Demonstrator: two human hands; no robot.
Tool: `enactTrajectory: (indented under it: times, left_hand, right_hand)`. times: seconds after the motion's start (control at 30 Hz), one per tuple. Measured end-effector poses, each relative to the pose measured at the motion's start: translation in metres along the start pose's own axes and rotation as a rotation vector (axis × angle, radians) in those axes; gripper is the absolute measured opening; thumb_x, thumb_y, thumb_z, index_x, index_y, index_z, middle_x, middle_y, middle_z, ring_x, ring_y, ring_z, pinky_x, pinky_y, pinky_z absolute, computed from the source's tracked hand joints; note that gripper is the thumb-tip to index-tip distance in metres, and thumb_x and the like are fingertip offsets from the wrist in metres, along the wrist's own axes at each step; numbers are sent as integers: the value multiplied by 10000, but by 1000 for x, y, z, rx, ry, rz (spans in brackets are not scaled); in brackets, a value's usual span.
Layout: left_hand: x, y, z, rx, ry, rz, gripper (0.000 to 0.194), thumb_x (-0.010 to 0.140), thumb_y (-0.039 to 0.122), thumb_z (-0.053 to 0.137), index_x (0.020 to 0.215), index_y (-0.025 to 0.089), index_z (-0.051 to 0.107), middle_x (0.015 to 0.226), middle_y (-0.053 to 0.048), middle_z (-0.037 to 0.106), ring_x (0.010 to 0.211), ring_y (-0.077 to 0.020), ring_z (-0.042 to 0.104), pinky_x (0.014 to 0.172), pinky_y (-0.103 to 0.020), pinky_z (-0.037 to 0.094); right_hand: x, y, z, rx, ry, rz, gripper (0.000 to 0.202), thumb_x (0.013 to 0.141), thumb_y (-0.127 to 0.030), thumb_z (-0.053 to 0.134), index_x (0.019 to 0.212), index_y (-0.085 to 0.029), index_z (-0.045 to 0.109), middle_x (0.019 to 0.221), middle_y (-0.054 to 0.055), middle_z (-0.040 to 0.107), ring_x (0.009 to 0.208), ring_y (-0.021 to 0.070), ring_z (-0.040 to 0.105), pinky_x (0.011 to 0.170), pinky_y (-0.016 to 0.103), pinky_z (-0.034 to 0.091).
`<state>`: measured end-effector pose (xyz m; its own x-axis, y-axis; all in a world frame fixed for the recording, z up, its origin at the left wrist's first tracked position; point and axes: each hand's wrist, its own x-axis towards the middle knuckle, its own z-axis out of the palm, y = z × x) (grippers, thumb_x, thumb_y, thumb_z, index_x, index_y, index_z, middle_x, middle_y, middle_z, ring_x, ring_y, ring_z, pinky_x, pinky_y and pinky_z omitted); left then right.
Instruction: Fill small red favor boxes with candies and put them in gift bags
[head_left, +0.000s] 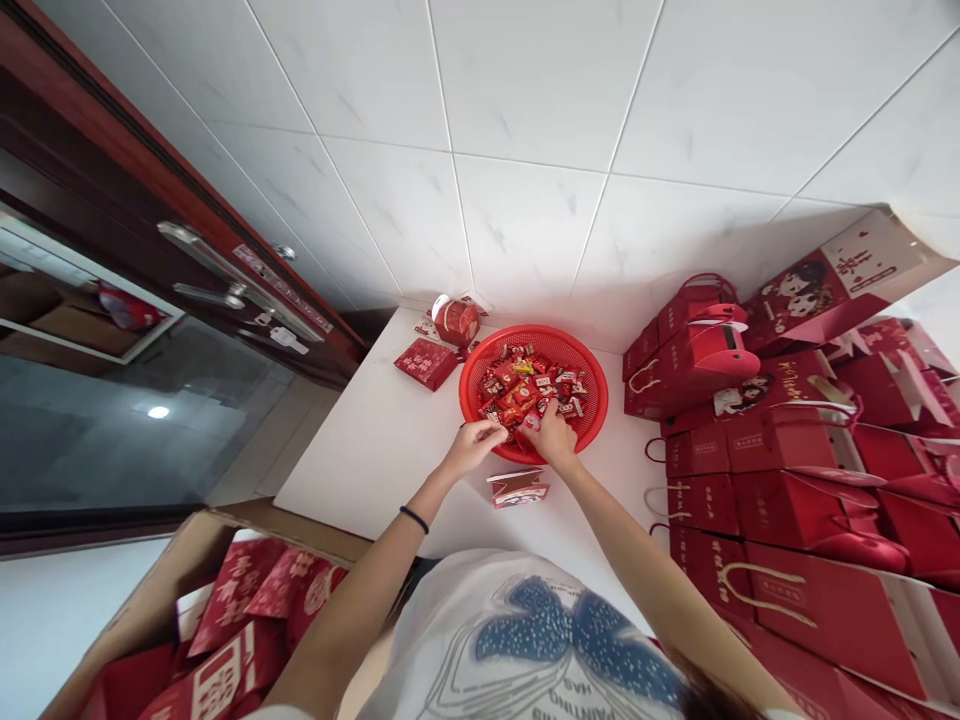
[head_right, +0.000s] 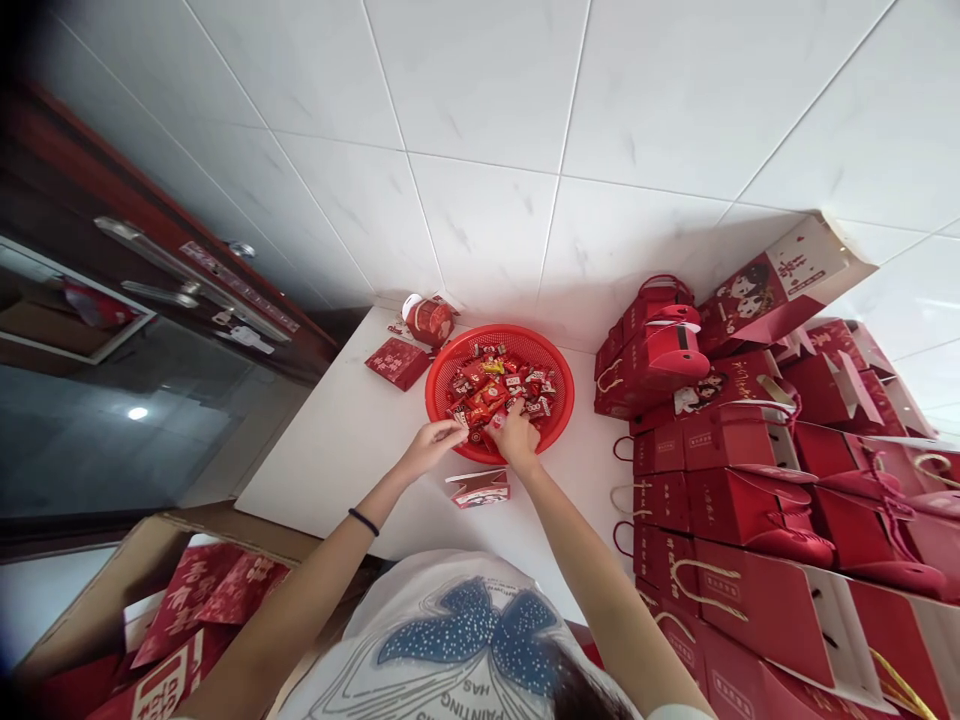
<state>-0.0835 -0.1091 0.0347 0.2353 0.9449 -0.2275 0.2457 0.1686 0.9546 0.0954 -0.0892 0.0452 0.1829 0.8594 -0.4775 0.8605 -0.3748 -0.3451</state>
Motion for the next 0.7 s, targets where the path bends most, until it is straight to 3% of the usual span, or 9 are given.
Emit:
enactTrajectory:
  times: [0.13,0.2,0.27,0.37,0.5,0.6,0.7]
  left_hand:
    - [14,3,2,6,5,0,312,773,474,680,811,169,739,834,-58,759,845,-224,700,805,-321,547]
    - [17,4,2,27,7,-13,289,776,448,676,823,171,741,840,-58,763,843,-224,704,809,-324,552]
    - [20,4,2,49,10,-20,270,791,418,656,851,169,743,863,-62,768,849,-223,706,816,-328,554]
    - [23,4,3,98,3,-7,235,817,362,620,864,167,743,901,-66,773,875,-223,711,827,-325,552]
    - [32,4,8,262,-86,27,177,838,278,605,863,175,746,933,-53,778,896,-219,717,845,-311,551]
    - [45,1,14,453,-147,48,161,830,191,614,912,184,751,990,-54,777,951,-224,717,905,-313,541]
    - [62,-5,19,616,-117,106,261,814,126,620,1040,183,737,1129,-83,741,1084,-245,684,991,-336,514]
  right_hand:
    - [7,1,10,164,54,11,959,789,-316,721,1552,-153,165,1331,258,579,1131,351,658,905,418,489]
    - [14,7,13,359,94,28,987,711,-228,741,1548,-178,220,1321,222,591,1148,352,648,929,419,488]
    - [22,16,14,728,96,56,968,606,-145,757,1485,-215,358,1255,144,645,1142,324,649,936,398,499]
    - [29,31,9,1243,2,86,753,502,-96,755,1225,-226,587,998,37,731,956,267,701,834,364,554]
    - [19,61,-4,1416,-97,48,344,500,-107,733,820,-206,658,755,-5,727,714,193,693,710,309,571]
    - [3,88,-12,1545,-168,31,230,551,-132,736,755,-208,661,754,-3,740,679,166,688,685,288,572]
    - [-11,107,-11,1732,-256,51,192,646,-185,753,823,-223,687,807,6,760,696,166,703,667,287,584]
